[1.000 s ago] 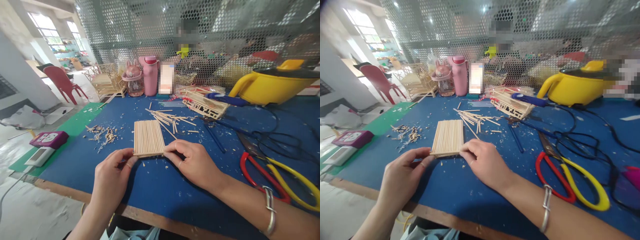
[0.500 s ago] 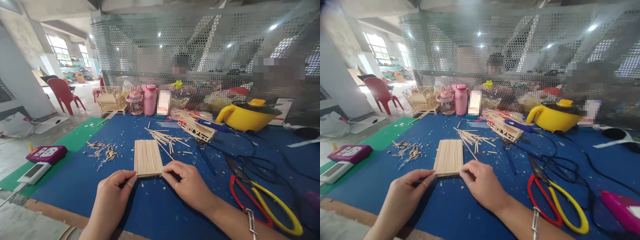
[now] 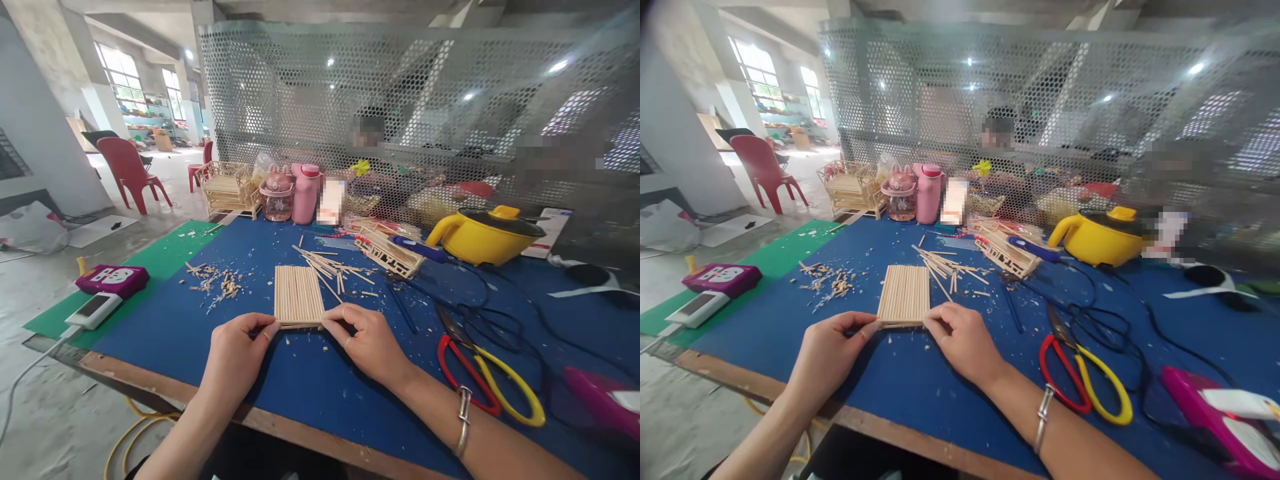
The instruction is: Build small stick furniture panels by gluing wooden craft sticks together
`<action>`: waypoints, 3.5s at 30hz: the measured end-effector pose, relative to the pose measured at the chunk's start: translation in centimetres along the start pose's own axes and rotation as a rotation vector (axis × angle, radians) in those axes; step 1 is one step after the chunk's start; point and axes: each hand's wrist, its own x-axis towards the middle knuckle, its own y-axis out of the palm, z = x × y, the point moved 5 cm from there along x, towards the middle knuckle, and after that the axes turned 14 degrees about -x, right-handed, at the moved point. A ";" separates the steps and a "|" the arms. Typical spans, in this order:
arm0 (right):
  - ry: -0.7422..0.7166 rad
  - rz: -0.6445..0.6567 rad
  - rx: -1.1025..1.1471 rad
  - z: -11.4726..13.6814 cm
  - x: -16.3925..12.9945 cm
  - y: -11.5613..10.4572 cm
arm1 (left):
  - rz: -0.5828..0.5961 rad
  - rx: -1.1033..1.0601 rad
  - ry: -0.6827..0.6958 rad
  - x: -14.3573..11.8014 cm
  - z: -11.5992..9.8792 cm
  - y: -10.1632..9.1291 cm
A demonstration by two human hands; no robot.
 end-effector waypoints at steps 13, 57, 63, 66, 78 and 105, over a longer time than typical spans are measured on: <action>-0.113 0.078 -0.121 0.3 -0.5 0.2 | 0.076 -0.078 -0.072 0.3 0.7 0.4; 0.093 0.108 0.242 -1.4 -0.5 0.8 | -0.039 0.250 -0.176 0.7 0.1 -0.7; 0.108 0.123 0.307 -1.4 -0.6 1.4 | -0.050 0.259 -0.181 1.2 0.2 -0.7; 0.151 0.108 0.379 -1.7 -0.7 1.5 | -0.048 0.259 -0.192 1.1 0.2 -0.7; 0.113 0.001 0.231 -1.0 -0.3 0.6 | -0.053 0.223 -0.183 1.1 0.3 -0.7; 0.155 0.135 0.406 -1.2 -0.2 1.9 | 0.032 0.160 -0.213 2.4 1.0 -0.9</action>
